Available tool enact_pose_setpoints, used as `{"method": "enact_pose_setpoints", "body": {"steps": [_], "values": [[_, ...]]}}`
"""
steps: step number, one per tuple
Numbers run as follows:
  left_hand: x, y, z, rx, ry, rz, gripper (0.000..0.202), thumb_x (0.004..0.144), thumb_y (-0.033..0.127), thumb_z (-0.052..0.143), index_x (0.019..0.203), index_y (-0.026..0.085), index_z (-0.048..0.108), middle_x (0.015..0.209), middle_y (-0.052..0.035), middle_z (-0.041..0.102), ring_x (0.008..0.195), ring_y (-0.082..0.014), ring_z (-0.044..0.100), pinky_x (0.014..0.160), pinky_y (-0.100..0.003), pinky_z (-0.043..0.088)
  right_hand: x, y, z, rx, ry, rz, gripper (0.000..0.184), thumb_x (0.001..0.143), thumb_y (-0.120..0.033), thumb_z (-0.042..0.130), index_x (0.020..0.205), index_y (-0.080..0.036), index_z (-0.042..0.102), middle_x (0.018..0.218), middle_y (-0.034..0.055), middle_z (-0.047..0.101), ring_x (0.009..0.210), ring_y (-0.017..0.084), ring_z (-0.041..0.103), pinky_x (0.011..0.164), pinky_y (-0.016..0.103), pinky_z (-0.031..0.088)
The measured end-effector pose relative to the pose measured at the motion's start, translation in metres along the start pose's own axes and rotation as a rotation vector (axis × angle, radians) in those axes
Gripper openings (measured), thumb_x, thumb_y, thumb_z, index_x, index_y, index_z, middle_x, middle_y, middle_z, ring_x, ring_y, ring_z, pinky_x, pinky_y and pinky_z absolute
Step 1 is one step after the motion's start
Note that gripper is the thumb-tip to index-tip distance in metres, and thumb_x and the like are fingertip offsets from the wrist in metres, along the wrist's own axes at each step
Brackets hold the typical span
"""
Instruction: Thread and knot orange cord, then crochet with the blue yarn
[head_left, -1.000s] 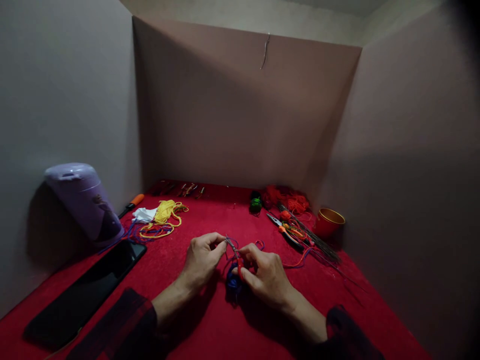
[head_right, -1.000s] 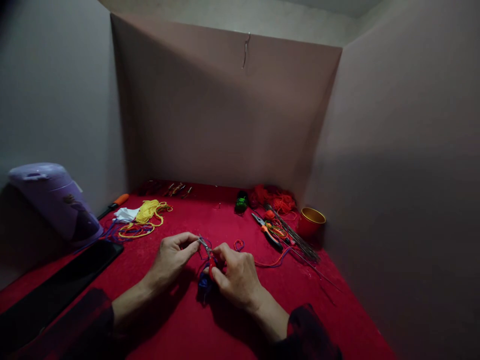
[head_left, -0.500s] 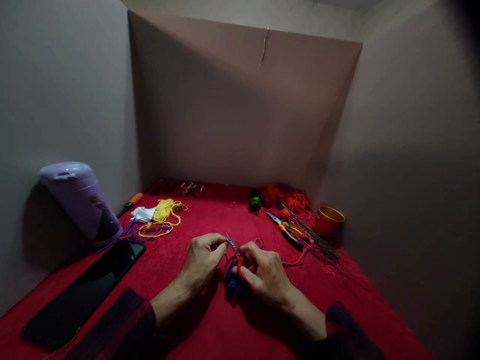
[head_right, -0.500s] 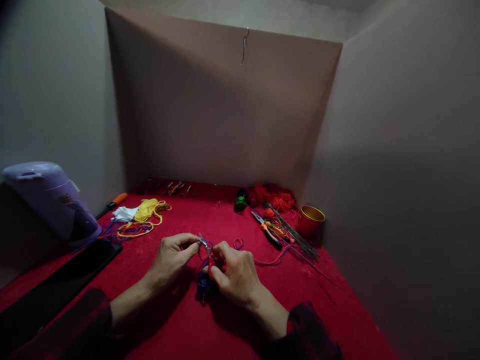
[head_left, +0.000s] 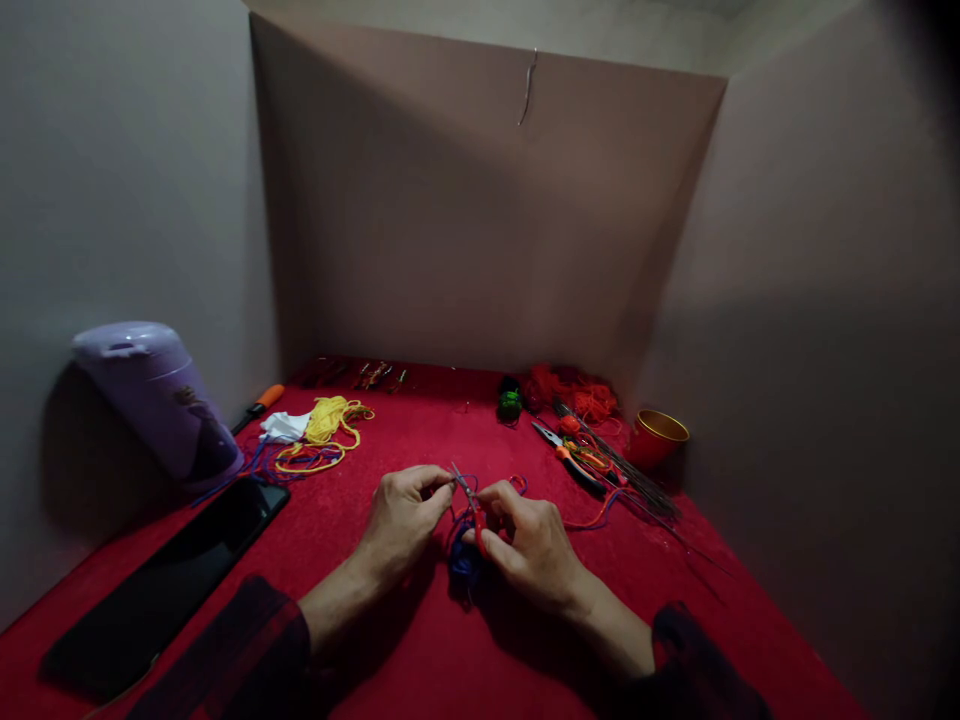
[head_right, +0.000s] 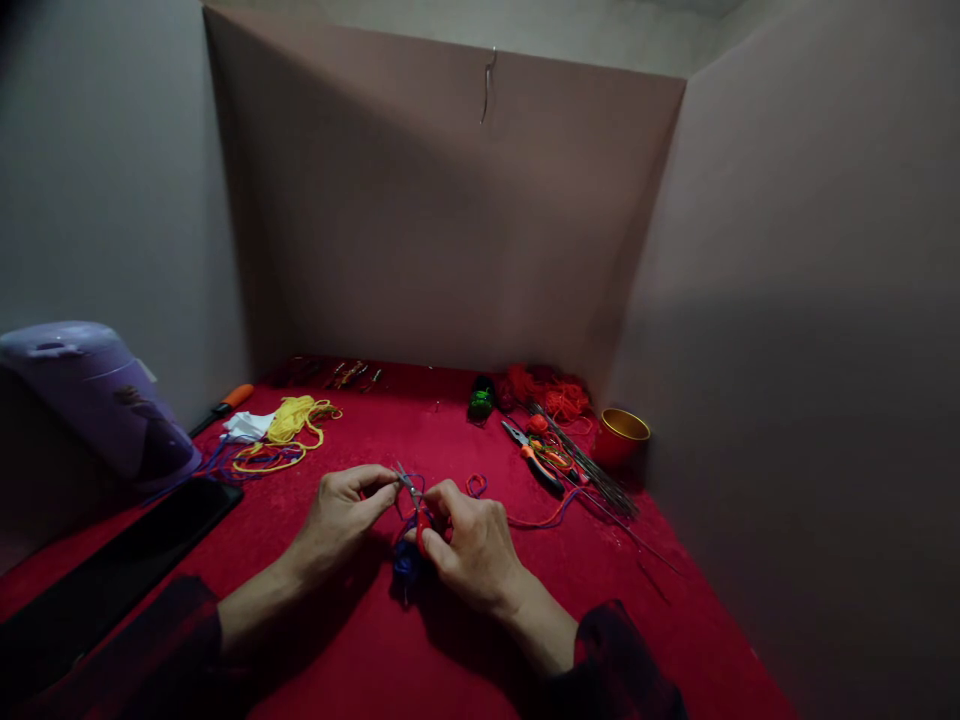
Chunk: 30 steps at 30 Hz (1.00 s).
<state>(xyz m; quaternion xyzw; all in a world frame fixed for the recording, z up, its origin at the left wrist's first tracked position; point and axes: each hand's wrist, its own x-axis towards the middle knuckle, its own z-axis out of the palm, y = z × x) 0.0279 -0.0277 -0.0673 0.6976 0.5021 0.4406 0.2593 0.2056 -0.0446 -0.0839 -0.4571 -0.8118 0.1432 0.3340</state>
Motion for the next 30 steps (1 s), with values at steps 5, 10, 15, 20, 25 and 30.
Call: {"method": "enact_pose_setpoints", "body": {"steps": [5,10,15,20,25,30], "values": [[-0.0006,-0.0006,-0.0001,0.029,-0.003,-0.002,0.020,0.079,0.021,0.050,0.069,0.017,0.067,0.066,-0.0003,0.065,0.064,-0.0136,0.057,0.060,-0.022,0.038,0.0000,0.0024,0.0030,0.022,0.010,-0.002,0.018,0.077,-0.023,0.061,0.092,-0.020,0.051,0.066,-0.0044,0.051,0.056,0.012,0.045,0.056,0.023,0.032],[-0.0003,0.0015,-0.0013,0.049,-0.004,-0.011,0.021,0.079,0.022,0.050,0.071,0.017,0.068,0.067,-0.0008,0.066,0.064,-0.0140,0.057,0.060,-0.023,0.038,0.0002,0.0009,0.0031,0.070,0.007,0.002,0.018,0.078,-0.021,0.060,0.092,-0.019,0.050,0.065,-0.0050,0.050,0.056,0.012,0.045,0.056,0.023,0.032],[-0.0006,0.0016,-0.0015,0.052,-0.002,0.008,0.022,0.079,0.021,0.049,0.070,0.016,0.068,0.066,-0.0011,0.066,0.064,-0.0141,0.057,0.060,-0.022,0.039,0.0001,0.0015,0.0038,0.122,-0.005,0.015,0.015,0.079,-0.019,0.057,0.091,-0.019,0.049,0.060,-0.0063,0.047,0.053,0.011,0.043,0.053,0.023,0.030],[-0.0006,0.0008,-0.0009,0.064,0.000,0.008,0.021,0.079,0.020,0.049,0.070,0.017,0.068,0.066,-0.0005,0.065,0.064,-0.0136,0.057,0.061,-0.022,0.039,0.0011,0.0029,0.0051,0.162,-0.027,0.016,0.014,0.078,-0.015,0.056,0.089,-0.020,0.048,0.060,-0.0065,0.047,0.052,0.010,0.041,0.052,0.022,0.030],[-0.0004,0.0020,-0.0016,0.082,-0.003,0.018,0.019,0.078,0.018,0.050,0.071,0.017,0.068,0.069,-0.0004,0.066,0.066,-0.0131,0.058,0.062,-0.022,0.038,0.0002,0.0007,0.0039,0.139,-0.053,0.011,0.021,0.078,-0.025,0.062,0.094,-0.021,0.049,0.059,-0.0076,0.044,0.051,0.010,0.039,0.050,0.022,0.028],[-0.0019,0.0025,-0.0023,0.138,-0.017,0.042,0.020,0.079,0.016,0.049,0.073,0.017,0.068,0.069,-0.0010,0.066,0.065,-0.0130,0.058,0.061,-0.022,0.038,-0.0001,-0.0003,0.0017,0.096,-0.045,-0.018,0.025,0.078,-0.027,0.063,0.100,-0.021,0.052,0.062,-0.0064,0.049,0.053,0.011,0.042,0.051,0.023,0.029]]}}
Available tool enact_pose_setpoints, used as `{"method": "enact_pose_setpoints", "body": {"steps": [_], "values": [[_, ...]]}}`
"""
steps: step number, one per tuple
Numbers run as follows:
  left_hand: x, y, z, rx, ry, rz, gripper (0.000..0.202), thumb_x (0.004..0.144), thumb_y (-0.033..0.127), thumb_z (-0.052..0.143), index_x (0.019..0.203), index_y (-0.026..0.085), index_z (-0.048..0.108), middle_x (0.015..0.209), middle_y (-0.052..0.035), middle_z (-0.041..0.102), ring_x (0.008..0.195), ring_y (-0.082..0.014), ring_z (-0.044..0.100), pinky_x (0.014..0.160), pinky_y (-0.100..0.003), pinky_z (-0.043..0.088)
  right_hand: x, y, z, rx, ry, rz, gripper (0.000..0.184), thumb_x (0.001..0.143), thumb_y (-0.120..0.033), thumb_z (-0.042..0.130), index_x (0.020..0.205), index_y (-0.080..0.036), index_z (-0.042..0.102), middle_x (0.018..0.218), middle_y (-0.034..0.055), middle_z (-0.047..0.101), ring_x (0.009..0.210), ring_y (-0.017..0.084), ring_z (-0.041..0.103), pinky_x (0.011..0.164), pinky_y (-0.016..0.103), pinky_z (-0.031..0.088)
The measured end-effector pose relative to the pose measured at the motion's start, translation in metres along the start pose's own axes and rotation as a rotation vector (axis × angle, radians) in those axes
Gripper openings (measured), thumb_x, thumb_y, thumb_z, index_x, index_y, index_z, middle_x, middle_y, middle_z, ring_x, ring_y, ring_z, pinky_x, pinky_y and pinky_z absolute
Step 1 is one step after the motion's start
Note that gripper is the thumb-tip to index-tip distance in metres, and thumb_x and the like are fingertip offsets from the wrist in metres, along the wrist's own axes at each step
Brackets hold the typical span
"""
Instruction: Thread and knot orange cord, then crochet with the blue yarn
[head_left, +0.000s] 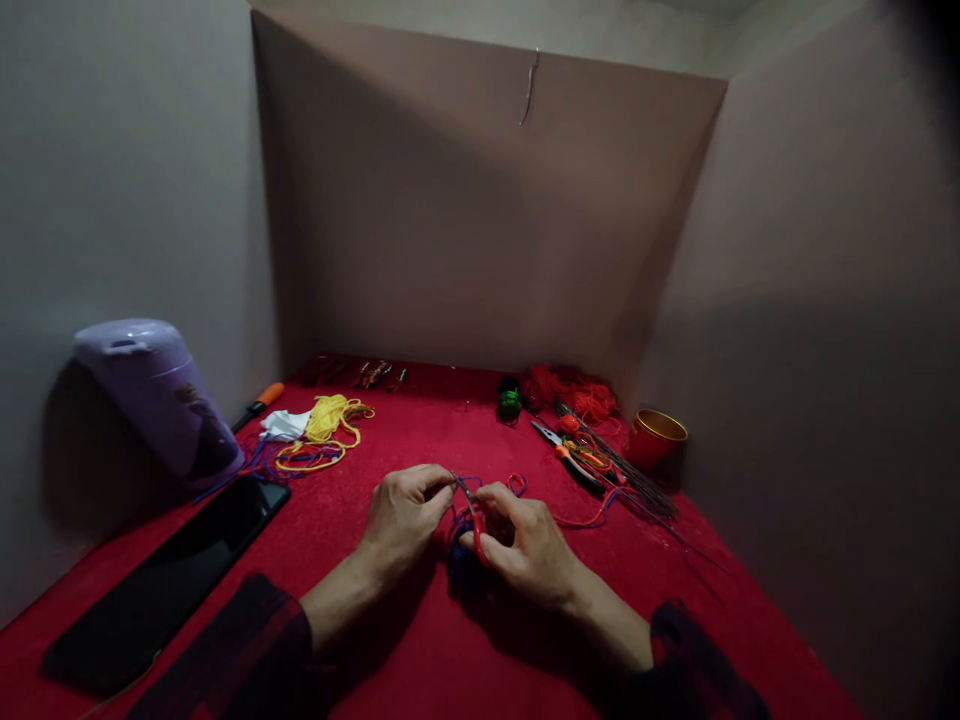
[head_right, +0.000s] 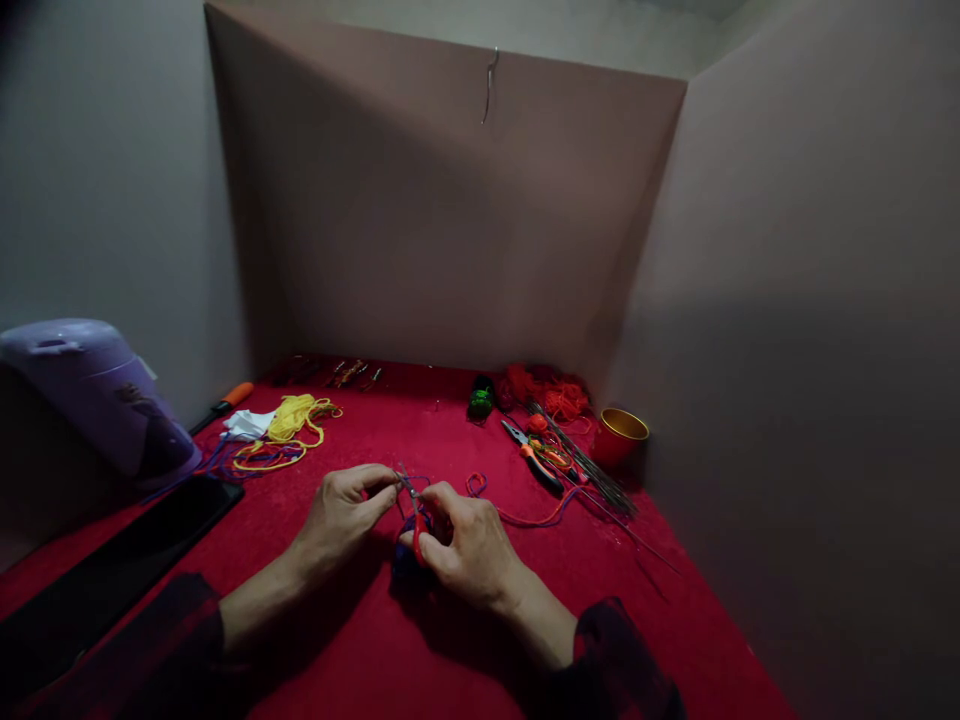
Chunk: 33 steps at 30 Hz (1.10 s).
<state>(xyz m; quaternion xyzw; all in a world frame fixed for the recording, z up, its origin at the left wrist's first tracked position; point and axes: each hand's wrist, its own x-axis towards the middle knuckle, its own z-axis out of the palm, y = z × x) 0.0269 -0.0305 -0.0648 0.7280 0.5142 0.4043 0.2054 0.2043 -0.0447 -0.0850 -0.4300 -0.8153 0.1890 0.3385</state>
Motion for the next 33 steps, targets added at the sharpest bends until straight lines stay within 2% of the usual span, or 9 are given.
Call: {"method": "enact_pose_setpoints", "body": {"steps": [5,10,15,19,25,29,33], "values": [[-0.001,-0.001,0.000,0.034,-0.009,0.036,0.021,0.080,0.016,0.049,0.074,0.018,0.069,0.071,-0.0022,0.067,0.066,-0.0137,0.058,0.062,-0.023,0.038,0.000,0.001,-0.001,-0.015,0.007,-0.008,0.022,0.078,-0.027,0.062,0.098,-0.020,0.055,0.063,-0.0048,0.053,0.054,0.011,0.044,0.053,0.023,0.031],[0.000,-0.002,0.000,0.027,-0.006,0.038,0.021,0.080,0.018,0.049,0.074,0.018,0.069,0.072,-0.0031,0.068,0.066,-0.0149,0.059,0.062,-0.023,0.040,0.001,0.000,-0.001,-0.007,-0.004,-0.017,0.015,0.080,-0.026,0.060,0.092,-0.019,0.055,0.059,-0.0056,0.048,0.052,0.011,0.040,0.051,0.023,0.029],[0.000,-0.004,0.000,-0.006,0.002,-0.003,0.020,0.079,0.019,0.050,0.079,0.020,0.070,0.079,-0.0031,0.070,0.072,-0.0159,0.061,0.066,-0.024,0.041,0.000,-0.001,-0.002,0.038,-0.013,-0.019,0.006,0.082,-0.020,0.055,0.087,-0.019,0.053,0.059,-0.0055,0.047,0.052,0.011,0.040,0.052,0.023,0.030],[0.001,-0.005,0.001,-0.041,0.004,-0.052,0.020,0.080,0.023,0.051,0.075,0.019,0.070,0.071,-0.0020,0.068,0.067,-0.0154,0.059,0.064,-0.024,0.040,0.000,0.001,-0.001,0.046,0.022,0.007,0.012,0.081,-0.022,0.057,0.092,-0.019,0.053,0.061,-0.0055,0.049,0.052,0.011,0.042,0.052,0.022,0.032],[0.009,-0.007,0.000,-0.318,0.059,-0.161,0.019,0.076,0.029,0.057,0.067,0.015,0.065,0.058,0.0009,0.059,0.055,-0.0114,0.051,0.052,-0.021,0.037,0.004,0.013,0.001,-0.003,0.155,0.038,0.017,0.081,-0.027,0.058,0.095,-0.018,0.054,0.063,-0.0032,0.053,0.054,0.012,0.047,0.052,0.022,0.035],[0.015,-0.005,-0.011,-0.502,0.135,-0.231,0.020,0.073,0.034,0.062,0.069,0.014,0.062,0.050,0.0043,0.053,0.042,-0.0073,0.042,0.041,-0.019,0.031,0.006,0.019,0.000,-0.031,0.241,0.068,0.018,0.083,-0.029,0.057,0.097,-0.018,0.054,0.064,-0.0024,0.055,0.055,0.013,0.050,0.053,0.023,0.035],[0.019,-0.004,-0.021,-0.617,0.144,-0.279,0.024,0.073,0.037,0.062,0.071,0.014,0.060,0.045,0.0037,0.053,0.034,-0.0063,0.039,0.033,-0.018,0.027,0.006,0.020,0.001,-0.040,0.285,0.086,0.018,0.083,-0.029,0.055,0.096,-0.018,0.054,0.063,-0.0030,0.054,0.053,0.012,0.049,0.052,0.023,0.035]]}}
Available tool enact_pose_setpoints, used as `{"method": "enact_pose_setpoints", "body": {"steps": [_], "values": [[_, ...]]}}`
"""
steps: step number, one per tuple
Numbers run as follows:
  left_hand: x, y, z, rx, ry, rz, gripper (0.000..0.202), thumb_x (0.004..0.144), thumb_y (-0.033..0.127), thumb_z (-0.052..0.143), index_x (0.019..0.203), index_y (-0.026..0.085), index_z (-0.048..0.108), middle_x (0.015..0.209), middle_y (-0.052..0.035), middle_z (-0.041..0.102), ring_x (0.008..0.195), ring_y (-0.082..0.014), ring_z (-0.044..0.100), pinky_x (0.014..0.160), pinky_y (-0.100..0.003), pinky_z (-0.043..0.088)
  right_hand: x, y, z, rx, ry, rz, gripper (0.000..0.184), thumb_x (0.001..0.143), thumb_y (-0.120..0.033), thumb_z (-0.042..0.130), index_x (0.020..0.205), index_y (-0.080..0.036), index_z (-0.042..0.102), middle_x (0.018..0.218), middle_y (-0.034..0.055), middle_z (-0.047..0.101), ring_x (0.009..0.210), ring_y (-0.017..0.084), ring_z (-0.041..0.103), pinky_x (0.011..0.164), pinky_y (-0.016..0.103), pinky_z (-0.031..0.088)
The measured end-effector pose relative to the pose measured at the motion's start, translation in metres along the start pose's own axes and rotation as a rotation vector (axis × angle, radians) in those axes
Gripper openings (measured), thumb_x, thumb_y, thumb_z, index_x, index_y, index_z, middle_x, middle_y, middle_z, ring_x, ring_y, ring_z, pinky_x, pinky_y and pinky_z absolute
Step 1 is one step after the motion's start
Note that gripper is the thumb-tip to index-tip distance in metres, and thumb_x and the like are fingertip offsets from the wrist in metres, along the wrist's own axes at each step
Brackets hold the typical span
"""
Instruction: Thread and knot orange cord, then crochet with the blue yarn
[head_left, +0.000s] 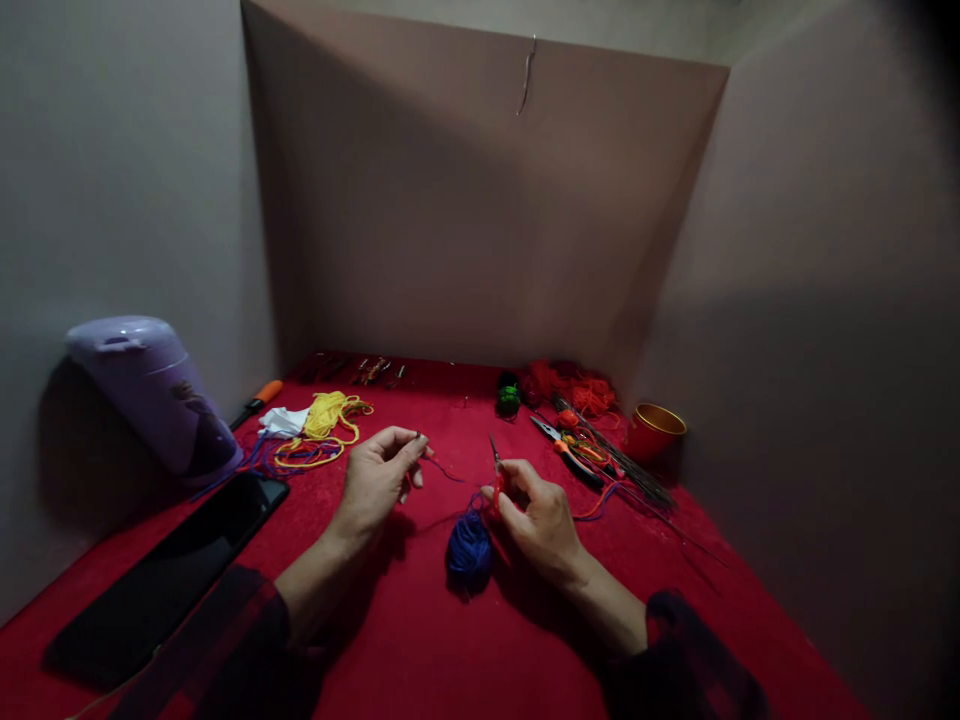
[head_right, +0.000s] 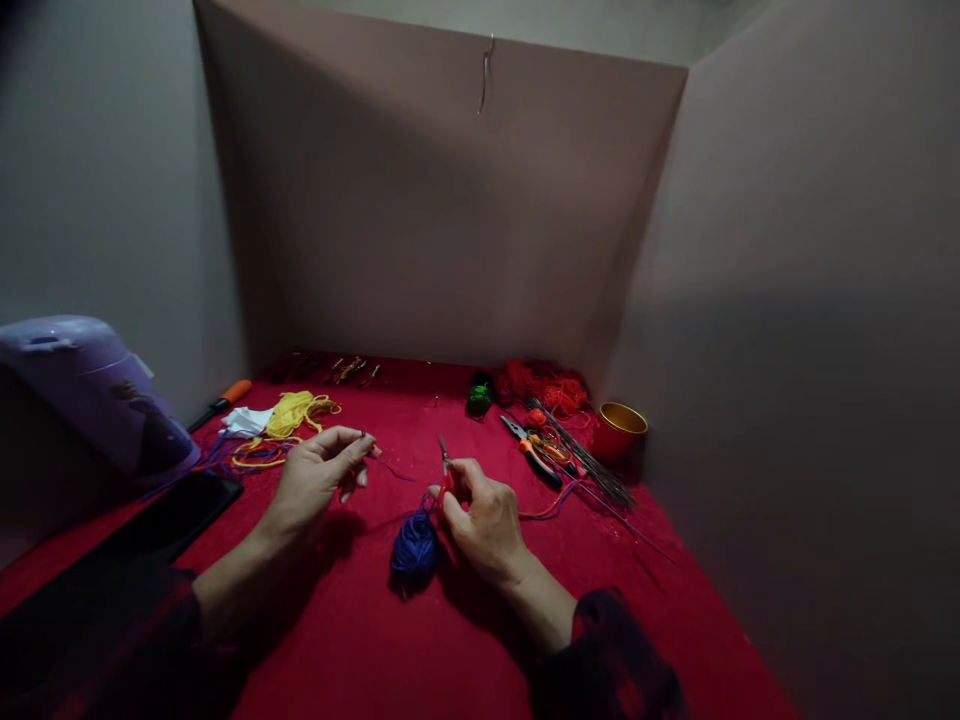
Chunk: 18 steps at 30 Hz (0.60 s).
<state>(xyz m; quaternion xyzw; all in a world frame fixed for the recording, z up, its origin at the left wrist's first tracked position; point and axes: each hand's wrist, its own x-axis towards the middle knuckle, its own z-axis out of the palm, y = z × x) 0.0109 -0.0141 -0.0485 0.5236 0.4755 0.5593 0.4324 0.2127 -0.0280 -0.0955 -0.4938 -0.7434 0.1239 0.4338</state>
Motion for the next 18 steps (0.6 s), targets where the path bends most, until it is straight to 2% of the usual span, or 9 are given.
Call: {"method": "enact_pose_setpoints", "body": {"steps": [6,10,12,15,18], "values": [[0.001,-0.001,0.000,-0.034,0.043,-0.015,0.026,0.068,0.037,0.069,0.068,0.013,0.061,0.048,0.0023,0.055,0.038,-0.0061,0.043,0.033,-0.016,0.028,0.000,-0.001,0.000,0.024,0.078,0.008,0.019,0.080,-0.019,0.052,0.098,-0.018,0.055,0.063,-0.0026,0.054,0.054,0.013,0.051,0.052,0.023,0.035],[-0.001,-0.001,0.003,-0.073,0.000,-0.025,0.028,0.066,0.039,0.070,0.068,0.013,0.060,0.046,0.0033,0.053,0.035,-0.0055,0.040,0.032,-0.016,0.027,0.005,-0.009,0.000,0.123,0.081,0.021,0.017,0.081,-0.023,0.054,0.097,-0.019,0.055,0.063,-0.0033,0.053,0.054,0.012,0.048,0.053,0.022,0.037],[-0.002,0.000,0.004,-0.089,-0.033,-0.017,0.030,0.067,0.041,0.069,0.070,0.012,0.060,0.046,0.0030,0.053,0.035,-0.0054,0.038,0.032,-0.016,0.027,0.012,-0.014,0.001,0.185,0.069,0.053,0.016,0.080,-0.023,0.056,0.096,-0.020,0.056,0.067,-0.0020,0.057,0.058,0.013,0.051,0.056,0.023,0.039],[-0.003,0.002,0.005,-0.107,-0.073,-0.002,0.032,0.068,0.043,0.066,0.075,0.012,0.061,0.048,0.0027,0.053,0.036,-0.0056,0.039,0.032,-0.017,0.027,0.024,-0.019,0.005,0.355,-0.019,0.115,0.017,0.076,-0.024,0.060,0.093,-0.021,0.056,0.076,0.0004,0.062,0.069,0.015,0.058,0.062,0.025,0.044],[-0.004,0.001,0.007,-0.117,-0.103,0.005,0.032,0.068,0.043,0.066,0.076,0.013,0.061,0.051,0.0029,0.053,0.037,-0.0056,0.039,0.033,-0.017,0.028,0.033,-0.020,0.011,0.596,-0.191,0.249,0.023,0.071,-0.028,0.066,0.090,-0.019,0.056,0.067,-0.0029,0.060,0.062,0.013,0.057,0.056,0.023,0.043]]}}
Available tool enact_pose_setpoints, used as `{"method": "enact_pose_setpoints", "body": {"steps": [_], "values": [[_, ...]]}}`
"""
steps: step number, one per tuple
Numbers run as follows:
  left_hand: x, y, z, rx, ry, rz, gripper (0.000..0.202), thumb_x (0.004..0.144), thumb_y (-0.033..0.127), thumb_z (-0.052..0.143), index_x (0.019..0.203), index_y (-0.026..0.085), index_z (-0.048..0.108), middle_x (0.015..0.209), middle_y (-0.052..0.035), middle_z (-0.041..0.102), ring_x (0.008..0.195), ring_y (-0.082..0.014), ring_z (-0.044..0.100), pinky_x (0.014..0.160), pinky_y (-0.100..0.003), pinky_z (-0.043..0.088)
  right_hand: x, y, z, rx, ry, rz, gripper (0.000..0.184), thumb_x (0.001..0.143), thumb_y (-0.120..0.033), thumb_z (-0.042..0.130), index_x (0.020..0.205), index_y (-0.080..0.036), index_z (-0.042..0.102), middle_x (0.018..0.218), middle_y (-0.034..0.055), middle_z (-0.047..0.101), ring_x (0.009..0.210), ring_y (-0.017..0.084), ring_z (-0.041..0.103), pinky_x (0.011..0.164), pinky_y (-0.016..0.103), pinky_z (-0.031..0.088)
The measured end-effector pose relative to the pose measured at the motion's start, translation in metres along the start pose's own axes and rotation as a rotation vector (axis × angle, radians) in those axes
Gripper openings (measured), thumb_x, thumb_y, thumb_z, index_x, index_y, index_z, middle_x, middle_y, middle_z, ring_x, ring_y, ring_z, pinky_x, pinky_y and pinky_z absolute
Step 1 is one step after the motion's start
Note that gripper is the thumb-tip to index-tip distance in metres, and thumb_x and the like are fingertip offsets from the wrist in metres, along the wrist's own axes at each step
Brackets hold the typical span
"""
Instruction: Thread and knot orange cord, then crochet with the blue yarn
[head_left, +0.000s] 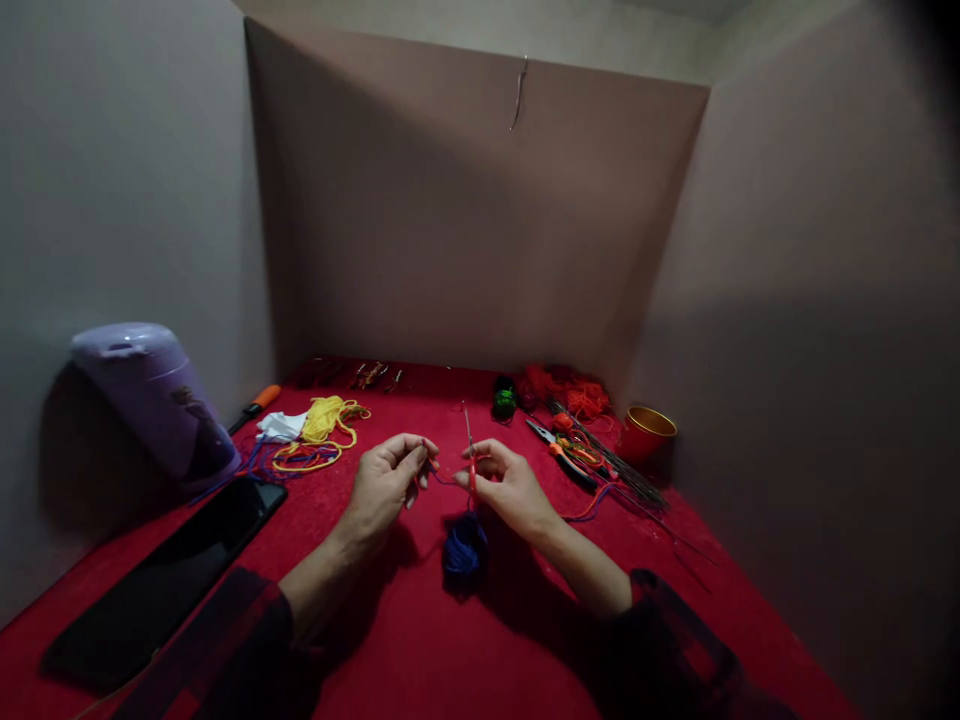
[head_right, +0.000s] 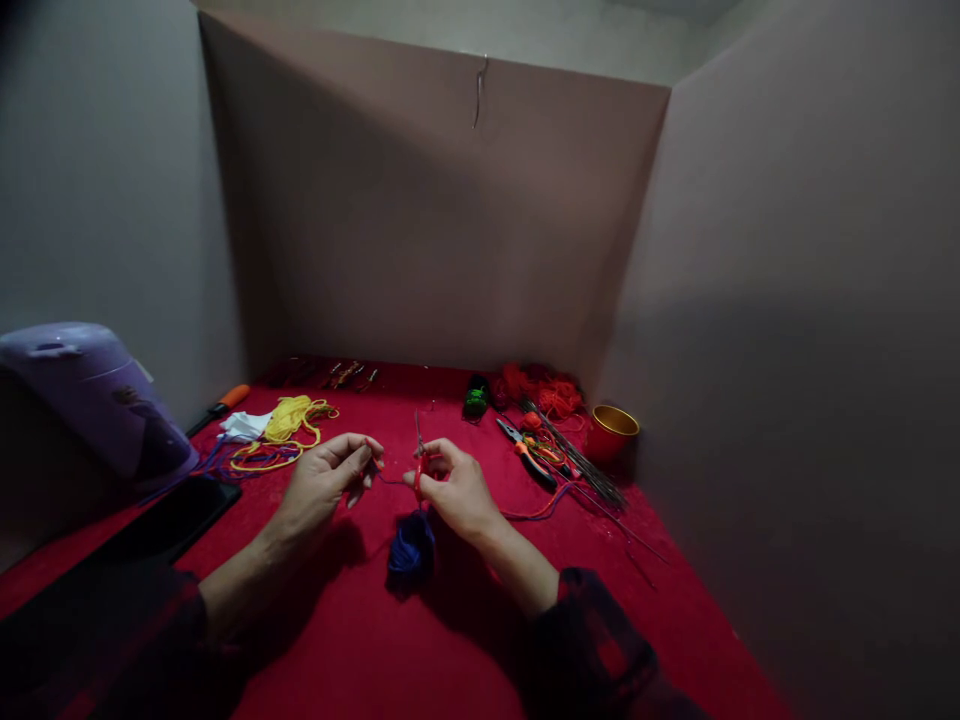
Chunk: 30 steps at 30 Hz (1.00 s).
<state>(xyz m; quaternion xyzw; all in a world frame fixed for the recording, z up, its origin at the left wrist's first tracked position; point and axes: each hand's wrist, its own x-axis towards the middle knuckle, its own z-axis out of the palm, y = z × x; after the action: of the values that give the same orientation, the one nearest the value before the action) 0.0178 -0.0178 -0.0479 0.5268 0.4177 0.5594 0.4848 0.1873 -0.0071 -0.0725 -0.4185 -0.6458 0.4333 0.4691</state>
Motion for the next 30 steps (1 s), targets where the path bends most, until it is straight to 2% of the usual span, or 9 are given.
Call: {"method": "enact_pose_setpoints", "body": {"steps": [3,5,11,14,17,23,27,30], "values": [[0.001,-0.003,0.000,-0.024,-0.039,0.014,0.031,0.069,0.043,0.066,0.074,0.013,0.061,0.057,0.0022,0.055,0.040,-0.0053,0.040,0.036,-0.018,0.030,0.002,0.002,0.003,0.210,-0.115,0.156,0.029,0.065,-0.029,0.071,0.088,-0.018,0.057,0.062,-0.0040,0.060,0.058,0.012,0.058,0.055,0.023,0.042],[0.001,-0.005,-0.001,-0.050,-0.061,0.023,0.030,0.070,0.043,0.065,0.073,0.013,0.061,0.061,0.0011,0.057,0.044,-0.0057,0.042,0.040,-0.018,0.033,0.000,0.002,0.004,0.312,-0.161,0.202,0.030,0.062,-0.028,0.073,0.086,-0.018,0.058,0.064,-0.0031,0.062,0.059,0.012,0.059,0.057,0.023,0.042],[0.003,-0.009,-0.001,-0.091,-0.070,0.028,0.029,0.074,0.042,0.063,0.074,0.013,0.058,0.067,-0.0006,0.060,0.046,-0.0058,0.043,0.043,-0.018,0.035,-0.006,0.002,0.004,0.366,-0.143,0.230,0.032,0.058,-0.021,0.076,0.087,-0.016,0.061,0.059,-0.0052,0.060,0.051,0.008,0.052,0.052,0.019,0.034],[0.004,-0.012,-0.002,-0.099,-0.029,-0.011,0.028,0.072,0.039,0.065,0.074,0.012,0.059,0.065,-0.0002,0.059,0.046,-0.0057,0.043,0.041,-0.017,0.034,-0.007,0.004,0.004,0.338,-0.123,0.215,0.033,0.059,-0.021,0.076,0.088,-0.015,0.061,0.059,-0.0050,0.059,0.050,0.007,0.049,0.050,0.019,0.032],[0.004,-0.014,-0.002,-0.191,-0.011,-0.111,0.026,0.069,0.035,0.069,0.075,0.012,0.058,0.062,0.0004,0.058,0.045,-0.0061,0.047,0.039,-0.017,0.034,-0.007,0.008,0.005,0.349,-0.083,0.209,0.033,0.060,-0.023,0.075,0.088,-0.015,0.060,0.057,-0.0060,0.057,0.048,0.006,0.046,0.049,0.019,0.031],[0.001,-0.014,-0.001,-0.435,-0.175,-0.224,0.017,0.073,0.024,0.066,0.076,0.012,0.053,0.080,-0.0082,0.066,0.051,-0.0092,0.058,0.042,-0.016,0.040,-0.007,0.014,0.007,0.303,-0.031,0.180,0.032,0.061,-0.024,0.074,0.087,-0.015,0.058,0.056,-0.0072,0.052,0.048,0.006,0.043,0.047,0.019,0.030],[0.001,-0.015,-0.002,-0.472,-0.211,-0.233,0.012,0.077,0.020,0.062,0.079,0.012,0.054,0.074,-0.0070,0.065,0.050,-0.0097,0.058,0.041,-0.016,0.041,-0.008,0.017,0.008,0.149,-0.004,0.053,0.024,0.067,-0.023,0.070,0.087,-0.017,0.058,0.057,-0.0074,0.049,0.051,0.008,0.042,0.048,0.020,0.031],[0.002,-0.015,-0.002,-0.468,-0.171,-0.250,0.008,0.077,0.017,0.060,0.080,0.011,0.055,0.070,-0.0054,0.063,0.049,-0.0096,0.058,0.041,-0.015,0.042,-0.011,0.016,0.007,0.037,0.057,-0.048,0.019,0.075,-0.024,0.066,0.091,-0.019,0.057,0.066,-0.0037,0.058,0.058,0.010,0.049,0.053,0.022,0.036]]}}
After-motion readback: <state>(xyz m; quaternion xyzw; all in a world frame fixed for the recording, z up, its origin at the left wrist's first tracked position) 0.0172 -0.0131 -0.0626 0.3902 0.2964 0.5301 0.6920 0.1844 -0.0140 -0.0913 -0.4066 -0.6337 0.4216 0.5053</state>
